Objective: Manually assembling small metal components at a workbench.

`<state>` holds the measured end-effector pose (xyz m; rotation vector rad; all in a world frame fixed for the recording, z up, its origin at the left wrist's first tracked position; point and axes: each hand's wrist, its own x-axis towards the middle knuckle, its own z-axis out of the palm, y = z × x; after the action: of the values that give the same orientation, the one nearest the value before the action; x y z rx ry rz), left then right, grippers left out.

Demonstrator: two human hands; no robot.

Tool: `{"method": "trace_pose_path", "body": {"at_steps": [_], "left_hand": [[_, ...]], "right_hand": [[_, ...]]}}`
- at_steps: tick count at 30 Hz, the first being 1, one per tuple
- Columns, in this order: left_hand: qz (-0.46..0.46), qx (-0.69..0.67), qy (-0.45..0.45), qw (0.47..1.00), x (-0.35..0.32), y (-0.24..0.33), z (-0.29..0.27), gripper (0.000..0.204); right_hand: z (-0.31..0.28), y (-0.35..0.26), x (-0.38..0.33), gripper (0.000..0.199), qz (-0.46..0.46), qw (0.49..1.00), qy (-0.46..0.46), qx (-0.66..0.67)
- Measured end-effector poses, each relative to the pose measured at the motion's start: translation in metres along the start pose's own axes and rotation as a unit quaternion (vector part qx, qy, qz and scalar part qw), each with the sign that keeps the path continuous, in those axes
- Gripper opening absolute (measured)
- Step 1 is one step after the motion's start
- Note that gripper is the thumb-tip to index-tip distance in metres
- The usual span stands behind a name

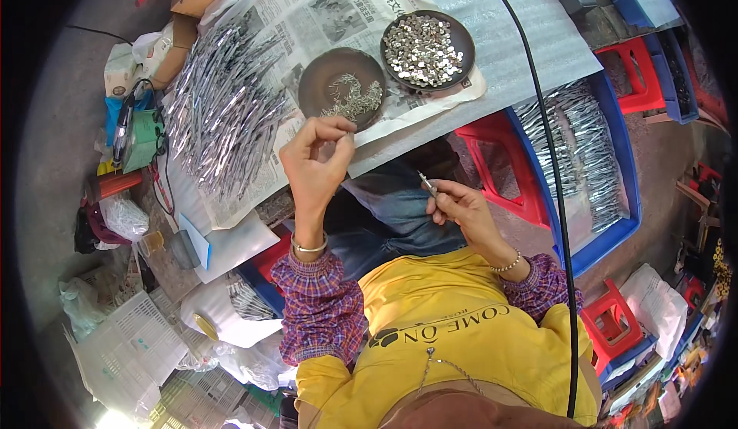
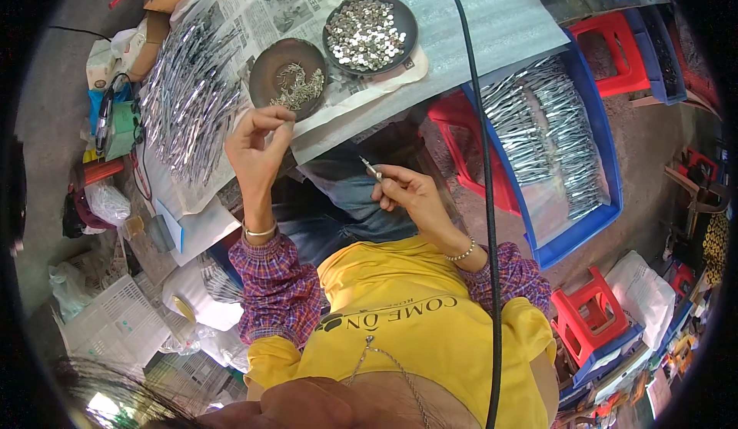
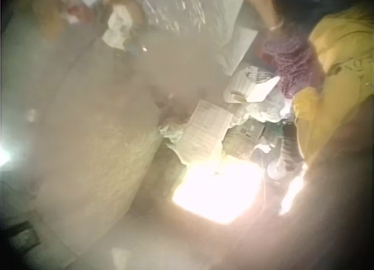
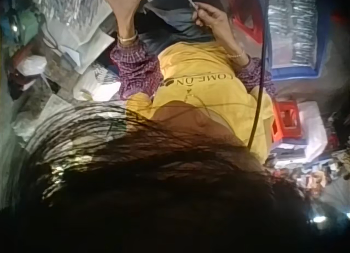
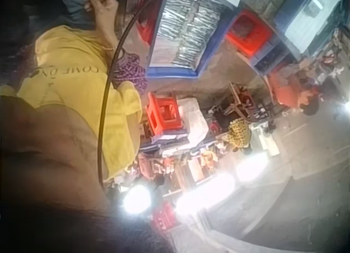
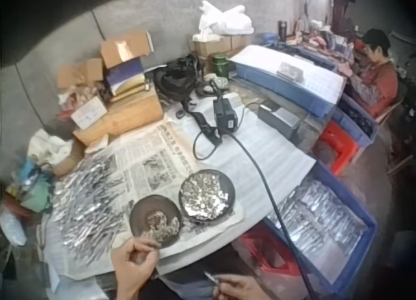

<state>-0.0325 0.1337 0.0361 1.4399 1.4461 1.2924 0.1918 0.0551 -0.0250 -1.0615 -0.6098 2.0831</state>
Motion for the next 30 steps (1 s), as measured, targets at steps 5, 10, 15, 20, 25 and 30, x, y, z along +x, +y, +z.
{"method": "trace_pose_path", "body": {"at_steps": [5, 10, 15, 20, 25, 30], "left_hand": [[-0.080, -0.064, -0.012, 0.995, -0.023, 0.009, 0.002, 0.007], [-0.121, -0.110, -0.026, 0.986, -0.043, 0.011, 0.008, 0.011], [-0.109, -0.120, -0.061, 0.985, -0.061, 0.006, 0.015, 0.011], [-0.120, -0.065, -0.102, 0.985, -0.074, -0.001, 0.026, 0.012], [-0.133, -0.073, -0.082, 0.985, -0.082, -0.006, 0.036, 0.010], [-0.145, -0.079, -0.067, 0.984, -0.082, -0.007, 0.038, 0.011]], "right_hand": [[0.000, 0.002, 0.000, 0.027, -0.009, 1.000, -0.010, -0.012], [0.000, 0.003, 0.000, 0.028, -0.009, 0.999, -0.016, -0.026], [0.002, 0.001, 0.000, 0.028, -0.018, 0.999, -0.018, -0.047], [0.004, 0.002, -0.001, 0.028, -0.029, 0.997, -0.025, -0.062], [0.007, 0.002, -0.002, 0.029, -0.039, 0.995, -0.031, -0.089], [0.007, 0.002, -0.003, 0.030, -0.042, 0.993, -0.026, -0.104]]}}
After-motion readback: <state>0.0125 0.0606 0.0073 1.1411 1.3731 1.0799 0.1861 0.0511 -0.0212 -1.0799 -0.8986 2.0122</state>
